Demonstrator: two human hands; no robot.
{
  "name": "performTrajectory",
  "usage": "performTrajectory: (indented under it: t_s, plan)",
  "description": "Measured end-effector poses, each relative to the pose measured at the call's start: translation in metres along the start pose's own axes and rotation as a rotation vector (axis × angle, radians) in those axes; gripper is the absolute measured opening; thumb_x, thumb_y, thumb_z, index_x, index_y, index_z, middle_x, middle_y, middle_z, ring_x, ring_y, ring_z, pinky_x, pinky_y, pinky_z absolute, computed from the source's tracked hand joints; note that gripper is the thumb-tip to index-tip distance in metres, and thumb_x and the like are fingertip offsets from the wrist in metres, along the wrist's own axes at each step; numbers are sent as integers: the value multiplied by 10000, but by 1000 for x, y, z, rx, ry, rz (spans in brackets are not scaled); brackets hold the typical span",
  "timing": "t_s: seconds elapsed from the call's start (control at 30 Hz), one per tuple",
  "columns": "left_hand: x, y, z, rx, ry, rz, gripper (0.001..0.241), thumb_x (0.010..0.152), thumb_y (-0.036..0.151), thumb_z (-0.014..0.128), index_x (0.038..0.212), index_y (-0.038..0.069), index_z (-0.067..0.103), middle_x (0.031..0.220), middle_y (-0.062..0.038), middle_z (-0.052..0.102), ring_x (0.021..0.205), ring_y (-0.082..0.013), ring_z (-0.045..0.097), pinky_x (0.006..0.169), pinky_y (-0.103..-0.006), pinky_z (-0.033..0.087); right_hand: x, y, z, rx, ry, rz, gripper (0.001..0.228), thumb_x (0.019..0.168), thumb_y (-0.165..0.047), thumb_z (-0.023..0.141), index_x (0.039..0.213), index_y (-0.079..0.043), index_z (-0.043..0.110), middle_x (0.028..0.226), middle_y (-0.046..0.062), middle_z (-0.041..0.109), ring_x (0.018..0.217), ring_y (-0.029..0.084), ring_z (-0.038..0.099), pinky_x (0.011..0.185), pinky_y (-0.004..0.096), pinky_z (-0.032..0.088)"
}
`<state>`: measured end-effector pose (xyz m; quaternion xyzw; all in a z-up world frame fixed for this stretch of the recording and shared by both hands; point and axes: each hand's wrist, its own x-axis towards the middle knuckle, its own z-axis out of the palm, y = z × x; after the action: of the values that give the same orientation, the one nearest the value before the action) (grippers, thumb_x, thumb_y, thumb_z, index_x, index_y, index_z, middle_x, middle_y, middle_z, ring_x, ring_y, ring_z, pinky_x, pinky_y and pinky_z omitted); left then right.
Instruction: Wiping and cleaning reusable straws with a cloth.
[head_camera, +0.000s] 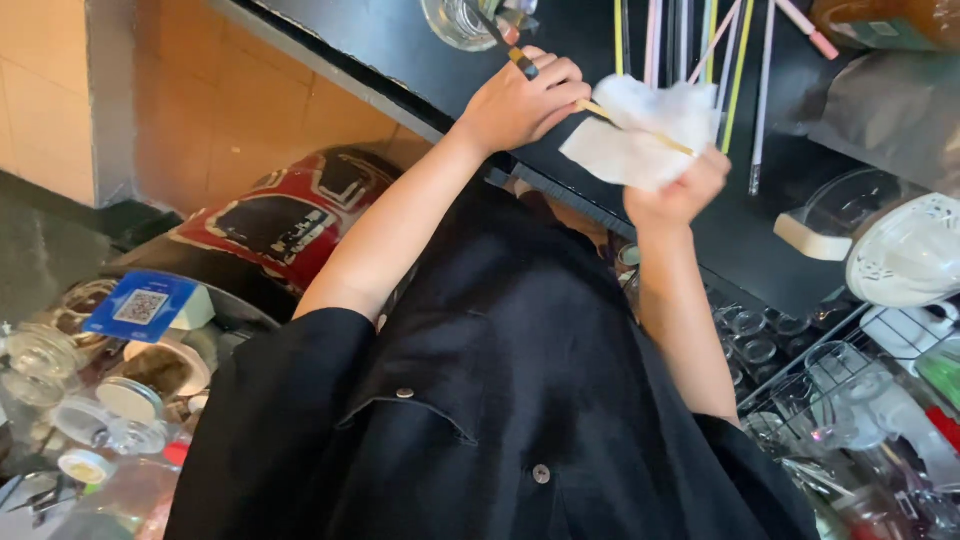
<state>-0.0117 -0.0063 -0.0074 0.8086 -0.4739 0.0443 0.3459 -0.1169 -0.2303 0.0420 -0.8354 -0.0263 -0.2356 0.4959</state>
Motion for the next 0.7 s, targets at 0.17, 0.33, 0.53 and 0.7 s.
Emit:
performTrajectory:
  t_s: [0.17, 0.33, 0.53, 0.7]
  plan:
    - [-6, 5, 0, 64, 41, -6, 159, 1007, 211, 756, 1065, 119, 640, 1043, -28, 589, 969, -231, 587, 825, -361, 440, 9, 2, -4, -24, -296, 34, 149, 985, -52, 768, 1117, 16, 779, 1122, 176, 766, 1077, 311, 756, 936, 386, 579]
    - [-6, 9, 0, 110, 28, -39, 129, 1011, 208, 748, 1092, 133, 680, 989, -20, 569, 951, -224, 572, 780, -369, 410, 23, -18, -30, 10, -249, 99, 124, 975, -53, 791, 1085, 2, 786, 1033, 157, 781, 964, 276, 783, 846, 361, 571]
    - [-2, 12, -3, 68, 74, -42, 137, 1018, 185, 757, 1113, 121, 682, 993, -17, 574, 951, -227, 569, 830, -374, 426, 16, -16, -18, 50, -168, -38, 118, 981, -41, 774, 1091, -2, 760, 1049, 161, 766, 988, 293, 779, 875, 376, 585]
    - [-5, 7, 1, 45, 97, -43, 130, 959, 158, 766, 1038, 96, 683, 1041, -37, 606, 957, -251, 569, 830, -379, 431, 12, 3, 6, -2, -316, 13, 170, 970, 14, 691, 1124, -8, 759, 1078, 177, 752, 999, 339, 749, 858, 378, 577]
